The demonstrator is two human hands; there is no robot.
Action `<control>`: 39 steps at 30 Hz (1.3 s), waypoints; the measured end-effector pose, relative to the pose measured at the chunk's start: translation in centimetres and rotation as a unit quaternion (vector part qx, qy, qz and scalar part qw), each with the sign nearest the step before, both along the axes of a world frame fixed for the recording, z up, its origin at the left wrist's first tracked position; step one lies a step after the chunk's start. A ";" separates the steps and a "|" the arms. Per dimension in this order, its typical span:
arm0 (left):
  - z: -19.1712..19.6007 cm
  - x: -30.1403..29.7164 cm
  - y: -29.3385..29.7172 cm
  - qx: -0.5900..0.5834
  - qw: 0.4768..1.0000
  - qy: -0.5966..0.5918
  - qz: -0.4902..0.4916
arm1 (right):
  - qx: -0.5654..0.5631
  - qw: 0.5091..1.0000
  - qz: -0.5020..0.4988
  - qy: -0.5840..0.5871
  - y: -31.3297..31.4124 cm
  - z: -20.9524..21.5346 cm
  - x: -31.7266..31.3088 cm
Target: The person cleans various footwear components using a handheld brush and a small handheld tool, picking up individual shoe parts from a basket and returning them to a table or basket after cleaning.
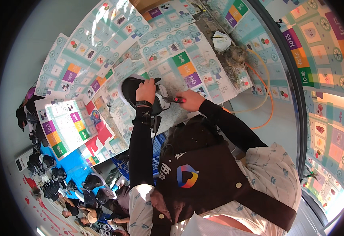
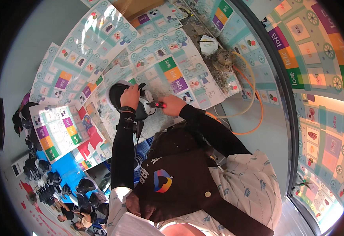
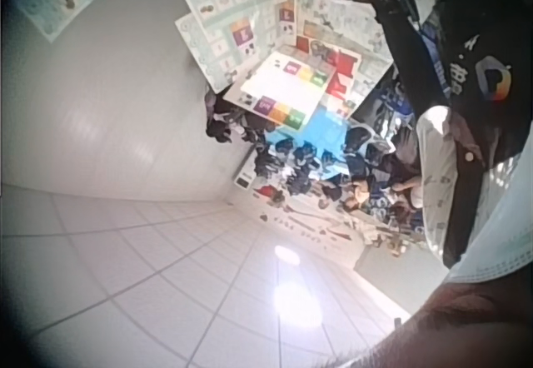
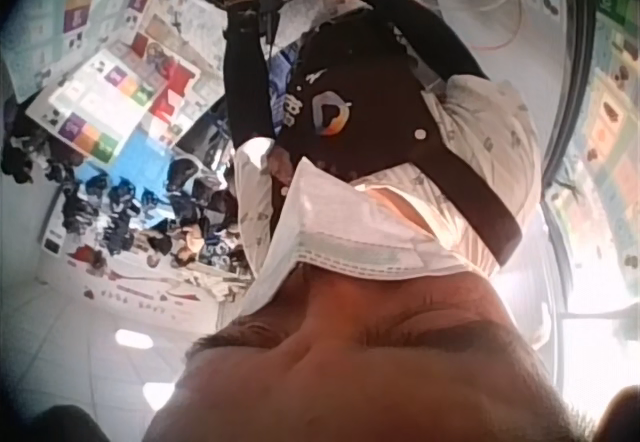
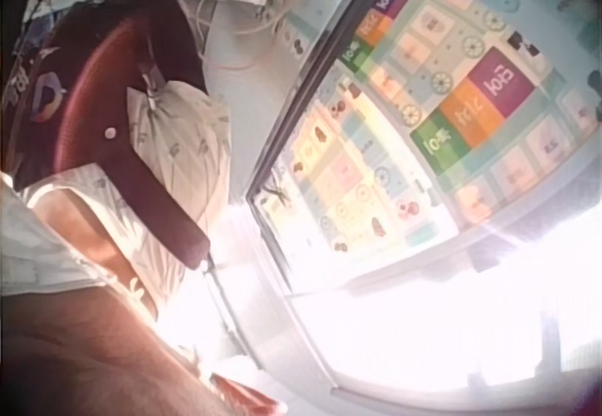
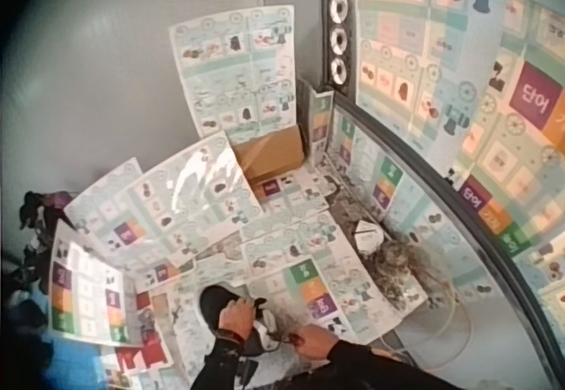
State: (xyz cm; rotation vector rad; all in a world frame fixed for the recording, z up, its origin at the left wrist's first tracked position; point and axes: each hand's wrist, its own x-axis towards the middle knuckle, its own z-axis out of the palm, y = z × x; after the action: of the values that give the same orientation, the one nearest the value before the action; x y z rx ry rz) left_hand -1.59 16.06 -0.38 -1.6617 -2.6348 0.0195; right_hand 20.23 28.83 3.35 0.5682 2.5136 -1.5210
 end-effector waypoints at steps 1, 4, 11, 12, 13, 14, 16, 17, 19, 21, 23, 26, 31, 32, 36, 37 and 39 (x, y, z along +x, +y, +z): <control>0.2 0.1 0.0 -0.001 1.000 0.000 0.000 | -0.001 1.000 0.000 0.000 0.0 0.0 0.1; 0.6 0.5 0.5 -0.020 1.000 -0.004 0.009 | 0.009 0.993 -0.094 0.064 0.4 0.0 0.5; 0.7 0.9 -0.1 -0.003 1.000 0.013 0.010 | -0.012 0.999 -0.047 0.005 0.9 -0.2 1.4; 0.7 1.0 -0.1 0.008 1.000 0.018 0.007 | -0.020 0.999 -0.032 -0.014 0.9 0.1 1.4; 0.8 1.1 -0.1 0.007 1.000 0.017 0.007 | -0.020 0.999 -0.031 -0.014 1.0 0.3 1.5; 0.8 1.2 0.0 0.005 1.000 0.019 0.008 | -0.023 0.999 -0.030 -0.001 1.0 0.5 1.5; 1.0 1.3 0.0 0.001 1.000 0.020 0.012 | -0.026 0.999 -0.027 0.011 1.0 0.7 1.6; 1.1 1.2 0.2 -0.004 1.000 0.026 0.013 | -0.027 0.999 -0.020 0.011 1.0 0.6 1.6; 1.0 1.5 0.2 -0.011 0.999 0.029 0.013 | -0.029 0.999 -0.013 0.009 1.0 0.6 1.6; 0.8 1.9 0.3 -0.008 0.999 0.029 0.015 | -0.010 1.000 -0.002 -0.010 0.9 0.6 1.6; 0.7 2.2 0.0 -0.003 0.999 0.026 0.024 | 0.002 1.000 -0.014 -0.021 0.4 0.6 1.4; 0.4 2.6 0.0 -0.002 0.999 0.024 0.033 | 0.023 0.999 -0.011 -0.038 0.0 -0.9 1.7; 0.3 2.8 -0.1 -0.014 0.999 0.033 0.035 | 0.001 0.999 0.024 -0.032 -0.3 -1.2 2.2; 0.3 2.9 0.0 -0.013 0.999 0.035 0.034 | -0.001 1.000 -0.011 -0.030 -0.2 -1.1 2.0; 0.3 3.2 -0.1 -0.024 0.997 0.070 0.030 | -0.012 0.999 0.000 -0.046 0.4 0.4 1.6; 0.4 2.8 -0.3 -0.022 0.997 0.072 0.030 | -0.010 0.999 0.000 -0.044 0.5 0.4 1.6; 0.7 1.7 -1.0 -0.079 0.991 0.082 0.076 | -0.055 0.997 0.032 -0.031 0.5 0.5 1.9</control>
State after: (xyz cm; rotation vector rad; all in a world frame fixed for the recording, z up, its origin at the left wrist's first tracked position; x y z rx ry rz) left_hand 0.13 15.08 0.34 -1.4234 -2.6866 0.3609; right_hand 22.12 29.35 3.85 0.5050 2.3603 -1.5816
